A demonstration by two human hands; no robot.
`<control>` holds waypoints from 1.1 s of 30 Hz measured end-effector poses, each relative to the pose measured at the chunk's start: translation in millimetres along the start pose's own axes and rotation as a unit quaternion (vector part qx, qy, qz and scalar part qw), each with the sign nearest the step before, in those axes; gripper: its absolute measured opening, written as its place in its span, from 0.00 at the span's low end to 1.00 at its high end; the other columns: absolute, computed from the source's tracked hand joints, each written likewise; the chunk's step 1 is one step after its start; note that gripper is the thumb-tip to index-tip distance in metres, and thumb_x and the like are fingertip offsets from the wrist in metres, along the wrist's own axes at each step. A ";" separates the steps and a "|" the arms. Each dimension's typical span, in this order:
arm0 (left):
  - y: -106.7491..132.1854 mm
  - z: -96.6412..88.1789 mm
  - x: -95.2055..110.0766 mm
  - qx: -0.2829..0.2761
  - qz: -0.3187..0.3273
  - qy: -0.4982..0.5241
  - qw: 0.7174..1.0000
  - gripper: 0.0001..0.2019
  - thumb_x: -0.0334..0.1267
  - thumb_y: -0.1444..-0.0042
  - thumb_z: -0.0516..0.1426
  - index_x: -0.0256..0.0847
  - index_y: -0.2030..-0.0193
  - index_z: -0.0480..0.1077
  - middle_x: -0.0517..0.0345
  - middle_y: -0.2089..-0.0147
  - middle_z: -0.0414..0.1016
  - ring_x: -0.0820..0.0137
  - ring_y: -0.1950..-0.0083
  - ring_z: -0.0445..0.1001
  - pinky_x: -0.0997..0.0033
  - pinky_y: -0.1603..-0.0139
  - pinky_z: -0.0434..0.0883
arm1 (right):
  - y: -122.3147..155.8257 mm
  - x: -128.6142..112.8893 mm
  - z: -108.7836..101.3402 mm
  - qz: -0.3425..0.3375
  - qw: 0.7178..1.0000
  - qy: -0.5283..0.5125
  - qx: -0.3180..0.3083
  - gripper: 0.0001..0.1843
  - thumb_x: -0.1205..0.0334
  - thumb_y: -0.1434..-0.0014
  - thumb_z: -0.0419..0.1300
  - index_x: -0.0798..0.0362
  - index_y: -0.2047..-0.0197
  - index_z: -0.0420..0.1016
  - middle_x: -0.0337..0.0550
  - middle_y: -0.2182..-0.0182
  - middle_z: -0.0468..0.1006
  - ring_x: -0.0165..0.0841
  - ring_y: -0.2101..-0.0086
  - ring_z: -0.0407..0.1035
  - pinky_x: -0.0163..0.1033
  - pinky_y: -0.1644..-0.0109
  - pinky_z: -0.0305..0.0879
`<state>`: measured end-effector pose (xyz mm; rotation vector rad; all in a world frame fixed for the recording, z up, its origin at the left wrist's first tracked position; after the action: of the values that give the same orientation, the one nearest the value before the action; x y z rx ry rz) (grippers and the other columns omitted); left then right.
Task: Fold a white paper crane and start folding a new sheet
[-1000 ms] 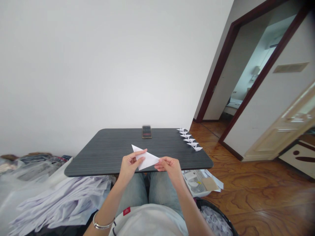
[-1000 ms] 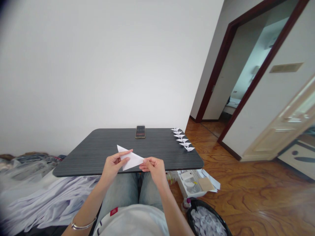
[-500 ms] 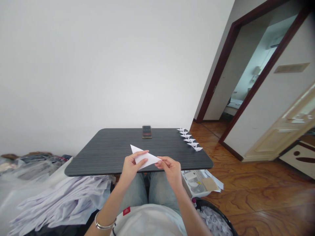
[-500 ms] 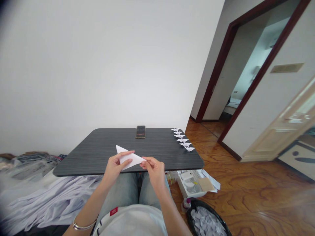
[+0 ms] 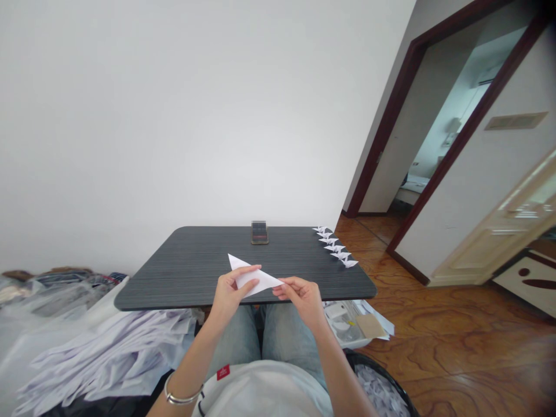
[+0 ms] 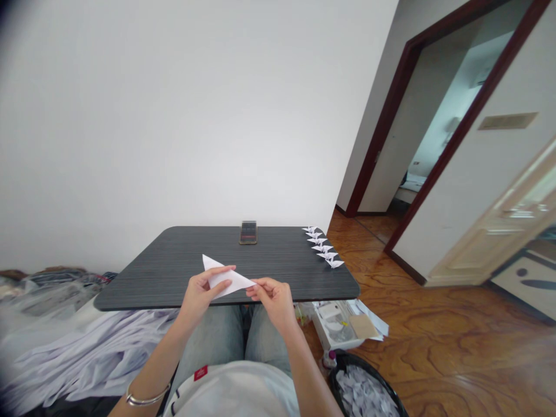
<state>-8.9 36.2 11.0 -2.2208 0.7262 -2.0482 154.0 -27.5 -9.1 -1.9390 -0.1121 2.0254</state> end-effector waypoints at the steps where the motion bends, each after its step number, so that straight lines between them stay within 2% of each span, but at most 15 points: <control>1: 0.2 0.1 0.3 -0.002 -0.001 0.004 1.000 0.14 0.37 0.55 0.60 0.39 0.60 0.75 0.52 0.56 0.76 0.64 0.56 0.73 0.72 0.56 0.66 | 0.1 0.0 0.4 0.002 1.000 -0.003 0.000 0.13 0.56 0.48 0.59 0.56 0.65 0.76 0.46 0.73 0.80 0.36 0.71 0.75 0.40 0.67 0.73; 6: 1.0 1.0 0.8 -0.011 -0.011 0.015 1.000 0.10 0.37 0.55 0.60 0.38 0.65 0.77 0.50 0.58 0.77 0.62 0.57 0.74 0.70 0.57 0.68 | 0.8 -1.9 0.2 0.006 1.000 -0.013 0.000 0.12 0.55 0.48 0.59 0.56 0.67 0.76 0.46 0.73 0.80 0.34 0.71 0.74 0.38 0.68 0.72; 13: 1.8 -0.5 -1.5 -0.017 -0.024 -0.021 0.999 0.10 0.37 0.56 0.61 0.38 0.66 0.77 0.53 0.66 0.79 0.65 0.64 0.75 0.73 0.62 0.67 | 1.0 -2.9 -0.9 0.003 1.000 -0.020 0.003 0.10 0.57 0.48 0.59 0.56 0.68 0.76 0.46 0.74 0.79 0.34 0.71 0.74 0.37 0.67 0.71; 21: 3.8 2.6 2.3 -0.055 -0.037 0.048 0.997 0.09 0.36 0.55 0.60 0.38 0.66 0.77 0.51 0.58 0.77 0.62 0.56 0.73 0.70 0.55 0.67 | 0.3 -5.1 -1.6 0.014 0.999 -0.039 0.008 0.12 0.55 0.49 0.60 0.56 0.70 0.77 0.45 0.75 0.79 0.33 0.73 0.74 0.36 0.69 0.71; 27: 2.8 1.4 1.4 -0.054 -0.052 0.029 0.997 0.10 0.37 0.55 0.60 0.37 0.65 0.77 0.51 0.59 0.77 0.62 0.57 0.74 0.69 0.56 0.67 | -0.9 -2.5 -0.8 0.023 0.998 -0.051 0.010 0.14 0.53 0.51 0.60 0.56 0.72 0.76 0.45 0.76 0.79 0.33 0.74 0.74 0.36 0.70 0.71; 33: 1.3 0.5 0.9 -0.040 -0.041 0.004 0.998 0.10 0.37 0.55 0.60 0.38 0.65 0.77 0.51 0.61 0.78 0.63 0.59 0.74 0.70 0.56 0.67 | -0.1 -4.2 0.3 0.019 0.999 -0.043 0.007 0.15 0.52 0.49 0.59 0.56 0.70 0.76 0.45 0.74 0.79 0.33 0.73 0.74 0.36 0.69 0.71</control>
<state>-8.8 34.6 11.3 -2.3232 0.7448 -2.1024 153.8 -28.6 -5.0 -1.8612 -0.0818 2.1287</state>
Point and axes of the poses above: each hand's wrist, its own y-axis away from the middle knuckle, its own z-axis out of the palm, x = y × z, the point moved 3 cm from there along -y, towards the middle knuckle
